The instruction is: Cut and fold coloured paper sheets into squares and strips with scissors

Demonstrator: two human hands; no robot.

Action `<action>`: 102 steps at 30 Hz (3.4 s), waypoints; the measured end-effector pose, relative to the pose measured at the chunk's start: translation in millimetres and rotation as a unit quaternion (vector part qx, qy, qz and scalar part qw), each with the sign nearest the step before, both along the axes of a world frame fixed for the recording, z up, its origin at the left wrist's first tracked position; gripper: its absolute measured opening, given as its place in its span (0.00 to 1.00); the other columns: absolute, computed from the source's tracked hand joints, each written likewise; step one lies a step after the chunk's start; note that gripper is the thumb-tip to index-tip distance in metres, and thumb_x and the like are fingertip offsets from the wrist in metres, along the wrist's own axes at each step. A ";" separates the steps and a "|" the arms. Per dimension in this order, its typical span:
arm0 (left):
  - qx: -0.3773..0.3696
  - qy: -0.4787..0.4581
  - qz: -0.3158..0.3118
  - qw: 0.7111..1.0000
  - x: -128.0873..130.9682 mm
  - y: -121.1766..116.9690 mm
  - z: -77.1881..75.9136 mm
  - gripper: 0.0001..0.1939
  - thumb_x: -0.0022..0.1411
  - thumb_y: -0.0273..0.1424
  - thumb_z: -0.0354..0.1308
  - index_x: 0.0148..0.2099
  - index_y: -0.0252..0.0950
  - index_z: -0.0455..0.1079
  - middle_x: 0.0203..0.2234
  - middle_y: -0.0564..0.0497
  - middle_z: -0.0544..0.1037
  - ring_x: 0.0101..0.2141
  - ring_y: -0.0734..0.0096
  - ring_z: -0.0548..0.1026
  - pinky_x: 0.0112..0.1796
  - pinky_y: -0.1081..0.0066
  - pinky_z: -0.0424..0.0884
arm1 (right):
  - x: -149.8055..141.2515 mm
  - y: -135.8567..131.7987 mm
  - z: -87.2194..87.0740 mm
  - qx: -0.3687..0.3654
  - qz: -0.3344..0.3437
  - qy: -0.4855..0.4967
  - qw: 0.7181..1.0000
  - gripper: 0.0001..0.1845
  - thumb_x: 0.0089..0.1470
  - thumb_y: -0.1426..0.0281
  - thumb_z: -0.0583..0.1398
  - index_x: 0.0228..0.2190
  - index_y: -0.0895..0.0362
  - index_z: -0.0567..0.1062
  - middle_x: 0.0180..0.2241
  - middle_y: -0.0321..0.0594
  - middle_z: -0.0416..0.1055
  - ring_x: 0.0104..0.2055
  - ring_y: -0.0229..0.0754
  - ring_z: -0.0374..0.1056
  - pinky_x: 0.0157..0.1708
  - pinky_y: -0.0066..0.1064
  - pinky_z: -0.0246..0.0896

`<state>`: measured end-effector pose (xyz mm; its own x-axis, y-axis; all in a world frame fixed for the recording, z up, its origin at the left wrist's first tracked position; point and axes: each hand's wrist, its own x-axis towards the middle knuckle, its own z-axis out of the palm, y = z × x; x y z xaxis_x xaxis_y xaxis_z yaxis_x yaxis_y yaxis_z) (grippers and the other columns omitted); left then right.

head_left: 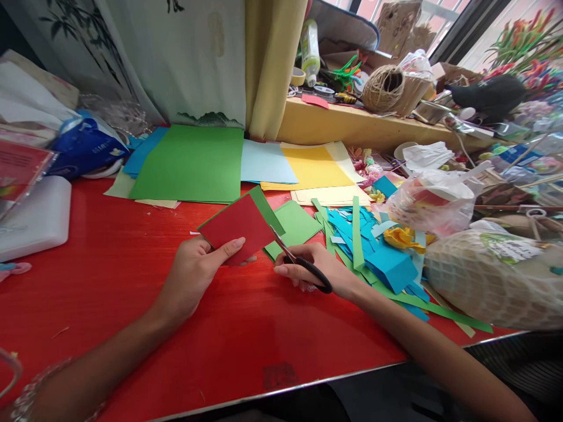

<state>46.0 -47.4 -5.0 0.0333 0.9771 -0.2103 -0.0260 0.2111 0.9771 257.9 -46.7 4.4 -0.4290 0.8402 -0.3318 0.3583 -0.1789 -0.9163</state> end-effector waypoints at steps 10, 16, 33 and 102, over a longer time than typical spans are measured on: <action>0.015 0.009 -0.019 1.000 -1.4 2.3 -0.1 0.12 0.51 0.39 0.63 0.25 0.35 0.77 0.25 0.47 0.81 0.34 0.57 0.78 0.39 0.65 0.74 | 0.7 0.8 -1.5 0.004 0.007 -0.014 1.000 0.16 0.45 0.57 0.63 0.29 0.57 0.73 0.20 0.33 0.63 0.20 0.33 0.59 0.18 0.26 0.52; 0.019 0.024 -0.025 0.999 -2.5 2.2 0.3 0.13 0.51 0.40 0.63 0.25 0.35 0.77 0.26 0.47 0.81 0.35 0.58 0.78 0.39 0.67 0.74 | -0.4 -0.4 -2.8 0.011 0.008 -0.006 1.000 0.13 0.48 0.59 0.62 0.27 0.57 0.71 0.19 0.32 0.62 0.19 0.32 0.58 0.18 0.25 0.52; 0.032 0.026 -0.041 0.998 -4.9 7.3 4.9 0.10 0.49 0.37 0.65 0.23 0.36 0.76 0.24 0.51 0.81 0.29 0.65 0.78 0.33 0.72 0.74 | -3.3 -7.5 -7.2 0.043 -0.011 0.021 0.999 0.13 0.50 0.63 0.60 0.22 0.57 0.65 0.16 0.28 0.56 0.17 0.30 0.55 0.17 0.24 0.48; -0.007 0.063 -0.125 0.990 -8.3 9.1 6.6 0.15 0.52 0.36 0.61 0.17 0.38 0.74 0.12 0.51 0.74 0.20 0.69 0.74 0.31 0.72 0.71 | -14.2 -6.1 -3.0 0.016 -0.017 0.011 1.000 0.21 0.49 0.55 0.60 0.18 0.57 0.64 0.16 0.31 0.62 0.18 0.31 0.59 0.20 0.26 0.52</action>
